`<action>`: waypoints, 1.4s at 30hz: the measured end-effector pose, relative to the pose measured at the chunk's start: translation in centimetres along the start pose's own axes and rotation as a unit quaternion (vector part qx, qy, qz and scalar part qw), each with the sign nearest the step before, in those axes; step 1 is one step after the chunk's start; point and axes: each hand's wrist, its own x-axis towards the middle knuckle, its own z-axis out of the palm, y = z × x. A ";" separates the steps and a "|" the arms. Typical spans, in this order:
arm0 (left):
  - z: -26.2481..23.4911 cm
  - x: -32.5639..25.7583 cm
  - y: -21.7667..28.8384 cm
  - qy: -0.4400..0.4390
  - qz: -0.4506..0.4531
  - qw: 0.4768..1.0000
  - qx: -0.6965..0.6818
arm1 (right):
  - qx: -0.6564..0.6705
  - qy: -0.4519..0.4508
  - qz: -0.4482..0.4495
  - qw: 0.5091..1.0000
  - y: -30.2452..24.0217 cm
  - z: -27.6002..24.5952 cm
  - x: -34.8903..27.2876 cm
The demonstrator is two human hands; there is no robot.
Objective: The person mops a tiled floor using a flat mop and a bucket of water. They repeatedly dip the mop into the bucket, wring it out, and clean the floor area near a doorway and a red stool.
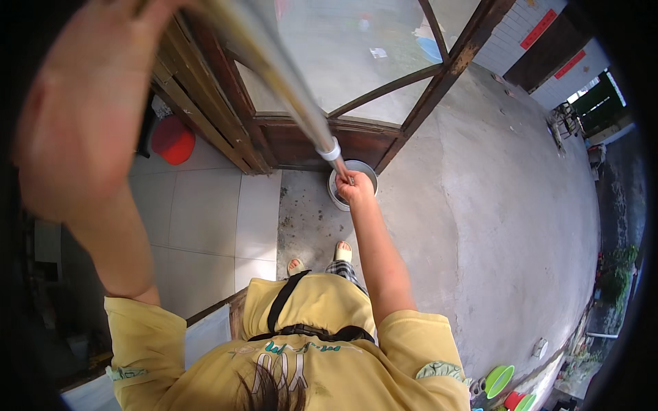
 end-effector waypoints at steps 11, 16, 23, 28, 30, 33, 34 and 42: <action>5.9 -32.0 -26.7 0.152 -0.730 0.622 -0.239 | 0.189 -0.060 0.032 0.980 -10.0 -8.9 -14.4; 14.2 -36.4 -30.4 0.192 -0.751 0.541 -0.327 | 0.149 -0.099 0.058 0.982 -10.9 -12.5 -17.3; 23.8 -32.3 -40.1 0.353 -0.687 0.525 -0.358 | 0.110 -0.125 0.105 0.980 -15.9 -15.7 -21.7; 27.5 -30.2 -47.2 0.509 -0.624 0.423 -0.415 | -0.024 -0.096 0.105 0.990 -19.2 -16.5 -25.8; 28.7 -29.4 -48.7 0.547 -0.612 0.376 -0.431 | -0.047 -0.105 0.120 0.986 -21.5 -16.7 -26.1; 30.9 -29.1 -50.8 0.567 -0.609 0.395 -0.390 | -0.049 -0.073 0.153 0.984 -23.9 -16.1 -26.7; 31.2 -28.4 -51.3 0.599 -0.604 0.359 -0.384 | -0.057 -0.059 0.153 0.985 -24.3 -15.7 -26.8; 29.2 -25.3 -56.3 0.574 -0.686 0.355 -0.272 | -0.012 -0.031 0.147 0.989 -25.5 -12.6 -24.2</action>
